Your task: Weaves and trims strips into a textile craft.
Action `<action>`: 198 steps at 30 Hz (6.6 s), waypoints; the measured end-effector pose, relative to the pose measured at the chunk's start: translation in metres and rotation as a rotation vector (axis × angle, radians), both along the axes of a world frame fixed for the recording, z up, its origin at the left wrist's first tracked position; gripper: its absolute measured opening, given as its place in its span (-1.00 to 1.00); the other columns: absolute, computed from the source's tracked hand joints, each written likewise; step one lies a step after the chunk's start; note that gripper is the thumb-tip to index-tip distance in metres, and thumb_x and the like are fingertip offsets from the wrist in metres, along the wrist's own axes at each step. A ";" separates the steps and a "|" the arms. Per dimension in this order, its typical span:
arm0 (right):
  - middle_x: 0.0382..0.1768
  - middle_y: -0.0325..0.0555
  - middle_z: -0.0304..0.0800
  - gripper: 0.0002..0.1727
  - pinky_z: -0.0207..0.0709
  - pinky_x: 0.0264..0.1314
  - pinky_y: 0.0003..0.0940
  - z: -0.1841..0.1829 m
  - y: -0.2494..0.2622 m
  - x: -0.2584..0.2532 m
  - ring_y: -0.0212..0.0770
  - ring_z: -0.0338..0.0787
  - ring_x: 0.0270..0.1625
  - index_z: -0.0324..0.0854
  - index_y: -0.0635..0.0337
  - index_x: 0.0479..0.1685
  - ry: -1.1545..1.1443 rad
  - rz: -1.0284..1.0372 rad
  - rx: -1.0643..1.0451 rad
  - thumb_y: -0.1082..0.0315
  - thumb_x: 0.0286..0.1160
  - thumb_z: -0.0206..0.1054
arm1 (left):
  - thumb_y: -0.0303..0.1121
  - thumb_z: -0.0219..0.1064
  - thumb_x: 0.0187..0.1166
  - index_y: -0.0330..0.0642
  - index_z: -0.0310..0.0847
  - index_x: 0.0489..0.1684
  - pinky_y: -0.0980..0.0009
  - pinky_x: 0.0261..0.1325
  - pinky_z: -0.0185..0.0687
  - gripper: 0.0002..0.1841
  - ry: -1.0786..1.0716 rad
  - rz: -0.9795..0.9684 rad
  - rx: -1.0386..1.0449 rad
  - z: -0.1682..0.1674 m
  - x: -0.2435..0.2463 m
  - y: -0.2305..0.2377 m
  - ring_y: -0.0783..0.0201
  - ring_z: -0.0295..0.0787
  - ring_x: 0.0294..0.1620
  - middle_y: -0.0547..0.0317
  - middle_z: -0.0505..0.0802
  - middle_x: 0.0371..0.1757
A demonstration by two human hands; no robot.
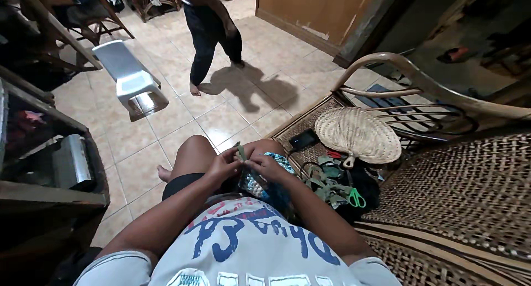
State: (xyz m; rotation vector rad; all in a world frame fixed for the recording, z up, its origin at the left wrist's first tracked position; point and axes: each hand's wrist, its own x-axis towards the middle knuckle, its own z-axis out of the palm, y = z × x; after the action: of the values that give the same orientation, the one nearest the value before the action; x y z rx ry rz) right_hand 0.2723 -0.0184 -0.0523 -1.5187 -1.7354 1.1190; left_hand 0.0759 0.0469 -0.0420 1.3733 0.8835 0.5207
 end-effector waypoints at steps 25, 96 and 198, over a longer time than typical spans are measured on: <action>-0.25 -0.15 0.81 -0.85 0.64 0.05 -0.47 0.005 -0.014 -0.007 -0.46 0.74 -0.19 0.75 0.37 -0.13 0.403 -0.358 -0.051 0.42 0.51 0.47 | -0.47 0.44 0.50 -0.47 0.48 0.15 0.45 0.08 0.70 -0.63 0.064 -0.234 0.336 -0.017 0.005 -0.018 0.38 0.74 -0.11 -0.01 0.75 -0.03; -0.11 0.03 0.77 -0.78 0.68 0.01 -0.38 -0.036 -0.036 -0.002 -0.30 0.77 -0.12 0.63 0.42 0.03 0.226 -0.399 0.208 0.44 0.55 0.35 | -0.64 0.50 0.33 -0.27 0.59 0.38 0.41 0.05 0.68 -0.47 0.145 -0.242 -0.009 -0.008 0.011 -0.004 0.39 0.71 -0.09 0.06 0.77 0.12; -0.23 0.00 0.83 -0.92 0.63 0.10 0.14 0.016 0.013 0.041 -0.02 0.81 -0.12 0.78 0.24 -0.21 -0.331 0.176 0.342 0.45 0.41 0.44 | -0.43 0.21 0.72 -0.38 0.66 0.27 0.41 0.37 0.60 -0.71 0.185 -0.450 0.349 -0.009 0.013 -0.004 0.41 0.74 0.17 -0.04 0.80 0.21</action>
State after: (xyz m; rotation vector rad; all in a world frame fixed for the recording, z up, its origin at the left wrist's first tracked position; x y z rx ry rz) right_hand 0.3132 -0.0050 -0.0360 -1.4132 -2.1883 0.6250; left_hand 0.0885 0.0427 -0.0514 1.9012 0.6147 0.2044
